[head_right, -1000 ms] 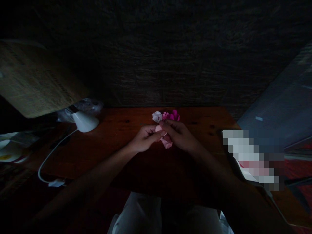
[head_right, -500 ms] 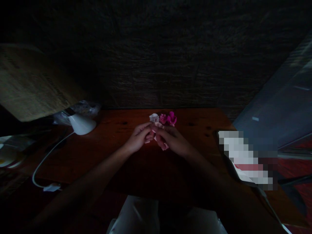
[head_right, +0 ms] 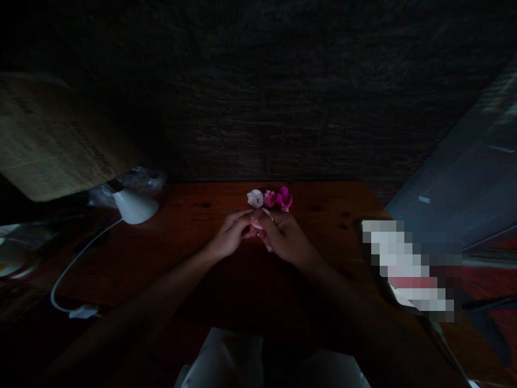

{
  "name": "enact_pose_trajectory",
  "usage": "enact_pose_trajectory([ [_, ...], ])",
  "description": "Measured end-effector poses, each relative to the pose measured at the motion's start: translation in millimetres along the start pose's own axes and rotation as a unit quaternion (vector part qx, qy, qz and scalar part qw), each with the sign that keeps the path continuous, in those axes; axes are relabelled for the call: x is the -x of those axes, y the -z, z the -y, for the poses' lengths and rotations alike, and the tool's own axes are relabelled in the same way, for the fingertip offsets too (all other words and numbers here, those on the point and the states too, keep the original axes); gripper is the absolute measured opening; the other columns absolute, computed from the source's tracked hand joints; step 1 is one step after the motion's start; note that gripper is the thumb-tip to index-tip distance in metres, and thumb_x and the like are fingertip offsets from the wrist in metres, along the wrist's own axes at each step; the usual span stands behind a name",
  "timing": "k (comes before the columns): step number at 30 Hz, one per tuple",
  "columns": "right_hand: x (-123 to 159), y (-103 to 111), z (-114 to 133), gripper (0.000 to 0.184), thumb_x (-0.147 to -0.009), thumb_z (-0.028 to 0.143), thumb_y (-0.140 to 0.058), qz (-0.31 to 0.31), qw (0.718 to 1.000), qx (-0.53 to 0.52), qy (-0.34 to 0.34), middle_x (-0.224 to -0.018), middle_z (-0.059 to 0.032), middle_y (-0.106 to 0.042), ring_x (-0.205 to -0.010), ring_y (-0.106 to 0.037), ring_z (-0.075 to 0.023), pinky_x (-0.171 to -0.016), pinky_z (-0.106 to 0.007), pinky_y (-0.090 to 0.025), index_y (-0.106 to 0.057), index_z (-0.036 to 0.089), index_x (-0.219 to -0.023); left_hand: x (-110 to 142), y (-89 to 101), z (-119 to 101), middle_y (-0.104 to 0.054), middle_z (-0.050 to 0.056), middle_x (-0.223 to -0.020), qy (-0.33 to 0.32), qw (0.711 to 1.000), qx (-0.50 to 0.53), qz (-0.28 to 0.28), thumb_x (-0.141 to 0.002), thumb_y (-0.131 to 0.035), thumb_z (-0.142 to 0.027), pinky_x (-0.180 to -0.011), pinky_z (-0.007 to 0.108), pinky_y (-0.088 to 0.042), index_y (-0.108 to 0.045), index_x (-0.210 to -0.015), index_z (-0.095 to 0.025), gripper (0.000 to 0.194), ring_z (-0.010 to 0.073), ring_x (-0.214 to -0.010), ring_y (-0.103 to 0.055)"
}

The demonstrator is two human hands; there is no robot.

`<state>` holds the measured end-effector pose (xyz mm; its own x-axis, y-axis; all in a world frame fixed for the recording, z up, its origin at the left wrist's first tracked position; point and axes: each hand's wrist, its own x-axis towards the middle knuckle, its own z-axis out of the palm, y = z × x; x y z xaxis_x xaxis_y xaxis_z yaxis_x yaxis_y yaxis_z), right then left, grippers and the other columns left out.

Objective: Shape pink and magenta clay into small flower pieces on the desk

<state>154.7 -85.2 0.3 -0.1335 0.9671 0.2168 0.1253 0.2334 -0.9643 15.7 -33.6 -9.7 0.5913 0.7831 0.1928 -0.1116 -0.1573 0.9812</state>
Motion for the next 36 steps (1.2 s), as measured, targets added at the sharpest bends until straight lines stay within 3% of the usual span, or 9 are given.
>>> enact_pose_trajectory([
  [4, 0.5, -1.2, -2.4, 0.062, -0.091, 0.072, -0.037, -0.008, 0.999, 0.039, 0.000, -0.046, 0.0032, -0.048, -0.041, -0.045, -0.0101, -0.045, -0.025, -0.035, -0.054, 0.020, -0.062, -0.7, 0.3, -2.6, -0.043, -0.005, -0.056, 0.007, 0.999, -0.016, -0.031, -0.085, -0.050, -0.050, -0.049, 0.022, -0.028, -0.050, -0.067, -0.017, 0.038, 0.0065, -0.050, -0.035],
  [8, -0.1, 2.7, -1.5, 0.061, -0.092, 0.070, -0.037, -0.014, 0.998, 0.063, -0.017, -0.046, 0.0022, -0.050, -0.043, -0.048, -0.0115, -0.047, -0.025, -0.037, -0.053, 0.020, -0.062, -1.0, 0.6, -5.9, -0.041, -0.006, -0.055, -0.019, 0.999, -0.027, -0.008, -0.085, -0.053, -0.056, -0.049, 0.022, -0.028, -0.051, -0.069, -0.017, 0.042, 0.0068, -0.050, -0.035],
  [12, -2.1, 6.8, 0.6, 0.049, -0.088, 0.064, -0.049, -0.017, 0.999, 0.014, -0.035, -0.049, 0.0035, -0.049, -0.044, -0.046, -0.0115, -0.045, -0.025, -0.035, -0.054, 0.020, -0.067, -0.6, 1.6, -6.2, -0.040, -0.006, -0.057, -0.025, 0.999, -0.048, 0.006, -0.085, -0.055, -0.059, -0.050, 0.022, -0.028, -0.051, -0.068, -0.017, 0.045, 0.0067, -0.052, -0.034],
  [17, -3.5, 6.8, 1.8, 0.039, -0.082, 0.055, -0.059, -0.001, 0.995, -0.080, -0.053, -0.050, 0.0066, -0.041, -0.042, -0.033, -0.0081, -0.042, -0.023, -0.028, -0.050, 0.021, -0.066, -0.8, 1.1, -4.7, -0.037, -0.008, -0.057, -0.017, 1.000, 0.002, 0.018, -0.083, -0.057, -0.060, -0.049, 0.022, -0.026, -0.051, -0.072, -0.017, 0.044, 0.0061, -0.050, -0.030],
  [23, -4.3, 6.8, 1.2, 0.040, -0.083, 0.052, -0.055, 0.030, 0.989, -0.125, -0.068, -0.046, 0.0077, -0.036, -0.041, -0.030, -0.0080, -0.042, -0.023, -0.027, -0.044, 0.021, -0.059, -2.1, 0.3, -5.2, -0.038, -0.008, -0.056, -0.010, 0.999, 0.023, 0.036, -0.082, -0.058, -0.062, -0.048, 0.022, -0.025, -0.052, -0.073, -0.016, 0.047, 0.0055, -0.049, -0.030],
  [30, -3.1, 9.5, -1.8, 0.041, -0.086, 0.051, -0.053, 0.057, 0.992, -0.096, -0.056, -0.046, 0.0073, -0.039, -0.041, -0.033, -0.0082, -0.044, -0.024, -0.030, -0.047, 0.021, -0.060, -2.7, 1.7, -3.8, -0.037, -0.008, -0.055, 0.023, 0.998, 0.033, 0.039, -0.076, -0.060, -0.068, -0.046, 0.022, -0.023, -0.051, -0.071, -0.017, 0.053, 0.0050, -0.048, -0.030],
  [36, -1.3, 5.9, 2.7, 0.039, -0.086, 0.052, -0.051, 0.003, 1.000, -0.007, -0.011, -0.046, 0.0049, -0.047, -0.040, -0.039, -0.0092, -0.042, -0.023, -0.032, -0.051, 0.021, -0.063, -2.0, -0.8, -5.2, -0.042, -0.007, -0.055, 0.028, 0.998, 0.044, 0.046, -0.077, -0.059, -0.069, -0.046, 0.021, -0.022, -0.053, -0.071, -0.016, 0.054, 0.0042, -0.046, -0.031],
])
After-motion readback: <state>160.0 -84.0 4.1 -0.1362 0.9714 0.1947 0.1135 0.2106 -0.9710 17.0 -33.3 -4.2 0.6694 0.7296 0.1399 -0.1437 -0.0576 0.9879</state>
